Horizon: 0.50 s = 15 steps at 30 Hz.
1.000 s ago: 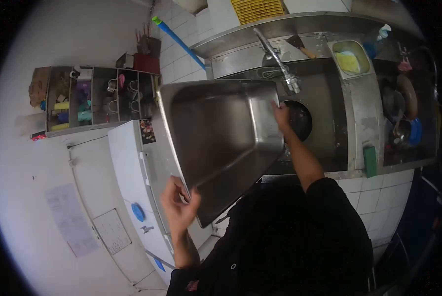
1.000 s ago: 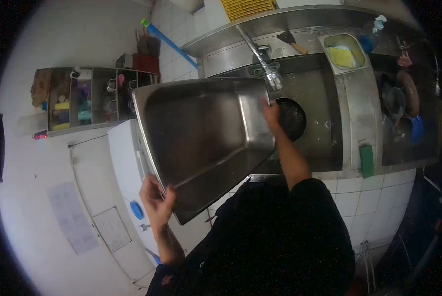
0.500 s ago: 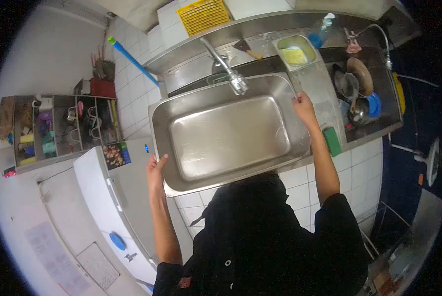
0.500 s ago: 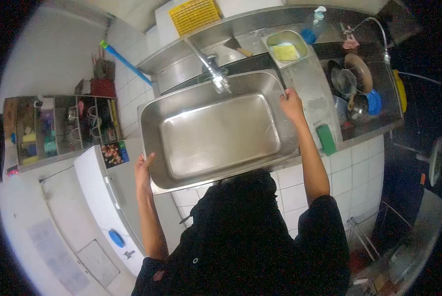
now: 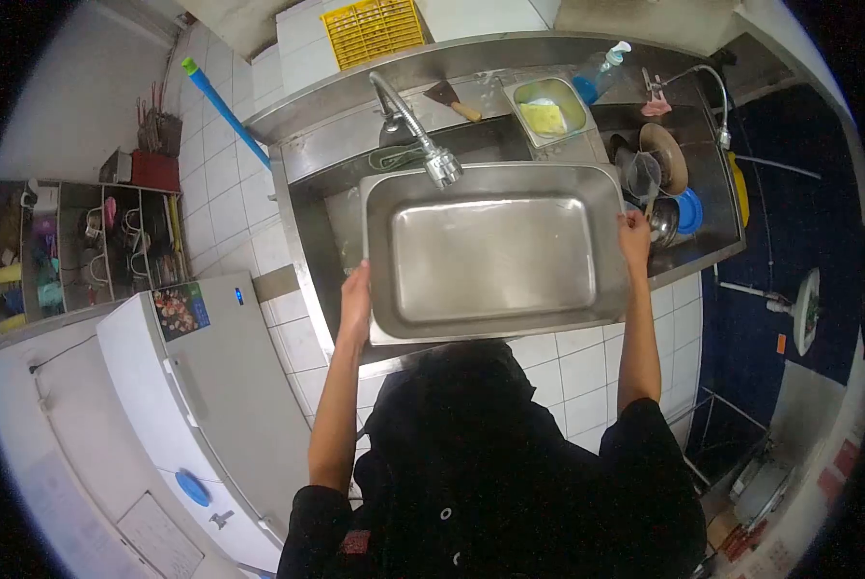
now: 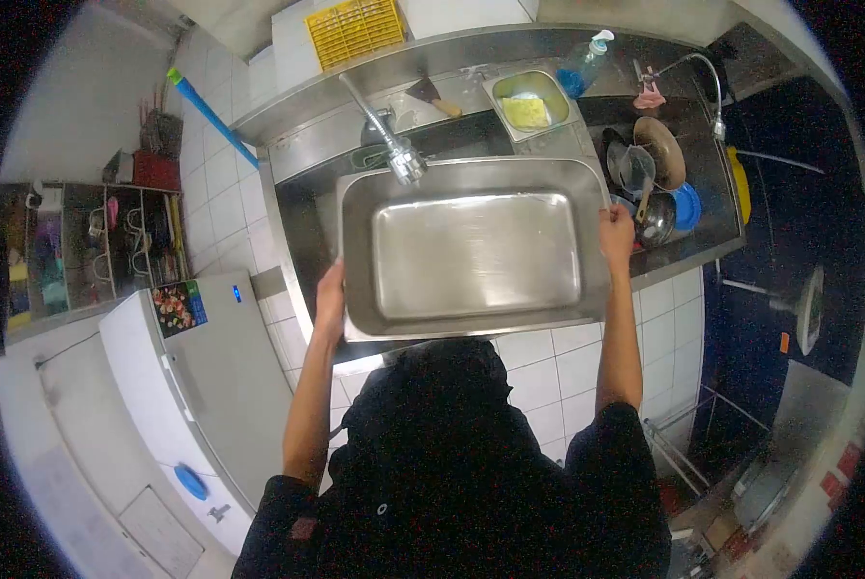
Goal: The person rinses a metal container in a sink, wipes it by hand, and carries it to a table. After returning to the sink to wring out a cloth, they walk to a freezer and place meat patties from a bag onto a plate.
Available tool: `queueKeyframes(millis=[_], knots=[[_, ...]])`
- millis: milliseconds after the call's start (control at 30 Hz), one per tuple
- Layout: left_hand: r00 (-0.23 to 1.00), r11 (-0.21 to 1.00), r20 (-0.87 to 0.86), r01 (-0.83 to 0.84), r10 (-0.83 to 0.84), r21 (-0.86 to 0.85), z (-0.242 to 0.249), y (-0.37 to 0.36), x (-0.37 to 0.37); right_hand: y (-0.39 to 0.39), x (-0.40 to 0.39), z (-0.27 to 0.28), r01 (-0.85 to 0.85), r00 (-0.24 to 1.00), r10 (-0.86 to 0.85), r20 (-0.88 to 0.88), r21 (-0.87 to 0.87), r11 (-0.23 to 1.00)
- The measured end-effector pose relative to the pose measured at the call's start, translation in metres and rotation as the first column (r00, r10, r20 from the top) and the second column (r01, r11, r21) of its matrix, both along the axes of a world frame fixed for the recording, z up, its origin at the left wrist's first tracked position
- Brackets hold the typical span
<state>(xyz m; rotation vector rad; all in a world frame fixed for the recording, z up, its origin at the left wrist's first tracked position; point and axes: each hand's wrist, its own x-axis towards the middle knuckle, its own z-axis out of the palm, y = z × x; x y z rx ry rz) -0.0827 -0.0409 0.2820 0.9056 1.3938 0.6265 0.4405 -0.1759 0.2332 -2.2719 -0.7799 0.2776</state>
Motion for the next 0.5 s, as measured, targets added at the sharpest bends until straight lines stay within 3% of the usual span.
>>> queueKeyframes(millis=[67, 100, 167, 200, 267, 333, 367, 433, 500], knots=[[1.0, 0.999, 0.0, 0.009, -0.009, 0.032, -0.017, -0.004, 0.006, -0.003, 0.003, 0.0, 0.024, 0.999, -0.024, 0.024, -0.018, 1.0], [0.997, 1.0, 0.08, 0.001, 0.0, -0.011, -0.004, -0.008, 0.013, -0.006, 0.005, 0.0, 0.035, 0.998, -0.034, 0.047, -0.029, 0.999], [0.999, 0.998, -0.024, 0.023, -0.022, 0.061, -0.01, -0.016, 0.017, -0.009, -0.002, 0.006, 0.069, 0.998, -0.069, -0.003, -0.07, 0.995], [0.997, 0.994, -0.074, 0.037, -0.03, 0.101, -0.012, -0.017, 0.02, -0.001, -0.02, 0.027, 0.145, 0.969, -0.114, 0.219, -0.128, 0.981], [0.99, 0.995, -0.136, 0.052, -0.039, 0.09, -0.013, -0.019, 0.02, 0.022, -0.073, 0.069, 0.323, 0.766, -0.144, 0.626, -0.182, 0.929], [0.99, 0.997, -0.132, 0.05, -0.042, 0.056, -0.024, -0.018, 0.019, 0.033, -0.088, 0.047, -0.067, 0.908, 0.074, 0.412, -0.03, 0.997], [0.997, 0.988, -0.08, -0.001, 0.013, 0.154, -0.029, -0.021, 0.026, 0.037, -0.096, 0.031, -0.245, 0.927, 0.209, 0.312, 0.081, 0.966], [0.991, 0.979, -0.137, 0.039, -0.011, 0.202, -0.037, -0.024, 0.024, 0.056, -0.127, -0.011, -0.461, 0.837, 0.486, 0.252, -0.155, 0.874], [0.975, 0.983, -0.219, 0.071, -0.034, 0.167, -0.03, -0.024, 0.024, 0.076, -0.152, -0.054, -0.291, 0.883, 0.367, 0.293, -0.273, 0.917]])
